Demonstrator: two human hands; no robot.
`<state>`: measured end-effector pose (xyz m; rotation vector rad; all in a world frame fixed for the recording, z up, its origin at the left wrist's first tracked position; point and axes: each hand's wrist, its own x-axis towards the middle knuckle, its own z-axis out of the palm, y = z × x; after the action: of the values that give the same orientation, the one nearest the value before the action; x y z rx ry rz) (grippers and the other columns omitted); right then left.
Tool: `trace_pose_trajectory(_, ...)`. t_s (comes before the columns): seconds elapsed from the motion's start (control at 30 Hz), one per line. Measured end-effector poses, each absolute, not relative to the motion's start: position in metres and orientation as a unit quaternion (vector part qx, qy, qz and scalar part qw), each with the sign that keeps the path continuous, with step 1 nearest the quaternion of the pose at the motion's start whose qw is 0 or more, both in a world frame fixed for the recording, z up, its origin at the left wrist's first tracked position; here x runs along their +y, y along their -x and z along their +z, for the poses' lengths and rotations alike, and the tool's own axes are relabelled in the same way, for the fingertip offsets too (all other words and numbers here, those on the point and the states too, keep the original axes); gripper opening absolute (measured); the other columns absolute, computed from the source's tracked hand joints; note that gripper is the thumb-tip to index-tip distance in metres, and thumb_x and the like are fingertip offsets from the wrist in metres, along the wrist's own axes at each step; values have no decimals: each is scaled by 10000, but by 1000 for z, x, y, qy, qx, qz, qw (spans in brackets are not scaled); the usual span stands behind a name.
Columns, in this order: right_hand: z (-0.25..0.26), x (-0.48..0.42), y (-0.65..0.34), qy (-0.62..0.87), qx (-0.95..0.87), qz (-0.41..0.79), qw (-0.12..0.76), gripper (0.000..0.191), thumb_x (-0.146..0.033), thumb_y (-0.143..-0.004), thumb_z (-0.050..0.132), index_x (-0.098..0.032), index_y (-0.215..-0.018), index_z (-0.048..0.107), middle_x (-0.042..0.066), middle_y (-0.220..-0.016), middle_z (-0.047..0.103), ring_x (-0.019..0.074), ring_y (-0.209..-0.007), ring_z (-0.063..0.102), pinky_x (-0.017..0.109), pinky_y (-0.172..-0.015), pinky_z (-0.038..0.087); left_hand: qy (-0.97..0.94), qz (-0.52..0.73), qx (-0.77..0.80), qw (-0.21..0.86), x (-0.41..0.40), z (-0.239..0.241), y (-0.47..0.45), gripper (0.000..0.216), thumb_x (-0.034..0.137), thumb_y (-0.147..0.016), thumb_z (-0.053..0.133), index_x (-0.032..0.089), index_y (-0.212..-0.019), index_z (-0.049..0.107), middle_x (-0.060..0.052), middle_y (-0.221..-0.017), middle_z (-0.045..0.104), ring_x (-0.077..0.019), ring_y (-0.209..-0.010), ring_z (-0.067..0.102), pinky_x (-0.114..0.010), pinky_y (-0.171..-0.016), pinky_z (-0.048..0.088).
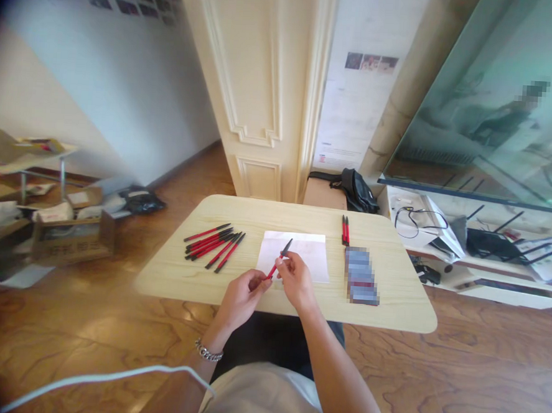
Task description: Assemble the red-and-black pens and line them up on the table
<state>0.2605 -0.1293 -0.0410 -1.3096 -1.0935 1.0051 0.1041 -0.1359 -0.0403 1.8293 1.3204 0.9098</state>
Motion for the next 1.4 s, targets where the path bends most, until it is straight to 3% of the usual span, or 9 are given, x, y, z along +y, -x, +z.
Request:
trace_pose_trajectory(0.27, -41, -130, -291, 541, -401, 472, 569, 397, -526, -761, 603, -166, -924, 644, 29, -718, 643, 108, -530, 530, 232, -493, 421, -715, 337, 442, 425, -134, -33, -143, 279, 470, -849, 529, 212, -902, 623, -7, -699, 671, -145, -608, 614, -237, -565, 450)
trace_pose_trajectory(0.4, -46, -123, -304, 601, -467, 433, 483, 407, -551, -774, 570, -159, -683, 633, 0, -553, 577, 107, -474, 486, 235, -466, 354, -717, 338, 442, 420, -126, -34, -147, 262, 442, -858, 520, 222, -926, 646, -25, -780, 702, -158, -666, 645, -252, -625, 488)
trace_pose_trajectory(0.5, -47, -115, -308, 682, -514, 338, 395, 333, -504, -761, 610, -175, -774, 659, -13, -534, 581, 125, -499, 515, 239, -488, 331, -726, 346, 465, 371, -122, -40, -141, 233, 413, -858, 526, 223, -889, 657, -34, -817, 704, -161, -686, 646, -260, -652, 495)
trace_pose_trajectory(0.6, -47, -110, -307, 735, -542, 257, 316, 311, -449, -722, 677, -203, -910, 652, 5, -650, 655, 153, -612, 580, 246, -550, 345, -727, 358, 477, 340, -122, -47, -135, 214, 380, -863, 520, 217, -866, 660, -37, -810, 701, -161, -692, 646, -270, -685, 501)
trace_pose_trajectory(0.83, -46, -108, -298, 763, -585, 163, 221, 243, -450, -746, 662, -216, -719, 600, 34, -676, 647, 180, -650, 572, 262, -578, 310, -725, 369, 476, 333, -124, -49, -131, 194, 349, -853, 529, 217, -844, 671, -36, -805, 707, -162, -701, 652, -273, -696, 507)
trace_pose_trajectory(0.97, -43, -111, -301, 755, -582, 165, 251, 330, -523, -767, 618, -217, -652, 574, 26, -620, 619, 164, -595, 529, 260, -557, 288, -722, 375, 479, 329, -121, -44, -130, 187, 353, -844, 542, 224, -834, 677, -27, -801, 713, -157, -686, 654, -269, -686, 509)
trace_pose_trajectory(1.2, -45, -133, -314, 766, -482, 119, 409, 498, -608, -878, 363, -211, -627, 529, -4, -557, 542, 142, -531, 453, 253, -539, 291, -679, 436, 499, 316, -116, -49, -126, 238, 388, -852, 531, 196, -881, 669, -48, -805, 714, -165, -720, 667, -266, -704, 519)
trace_pose_trajectory(1.4, -55, -140, -318, 750, -441, 127, 476, 503, -602, -878, 361, -190, -662, 553, -5, -573, 531, 140, -559, 448, 241, -542, 308, -683, 429, 503, 310, -116, -59, -124, 243, 396, -849, 536, 198, -883, 673, -48, -792, 711, -165, -697, 663, -266, -691, 520)
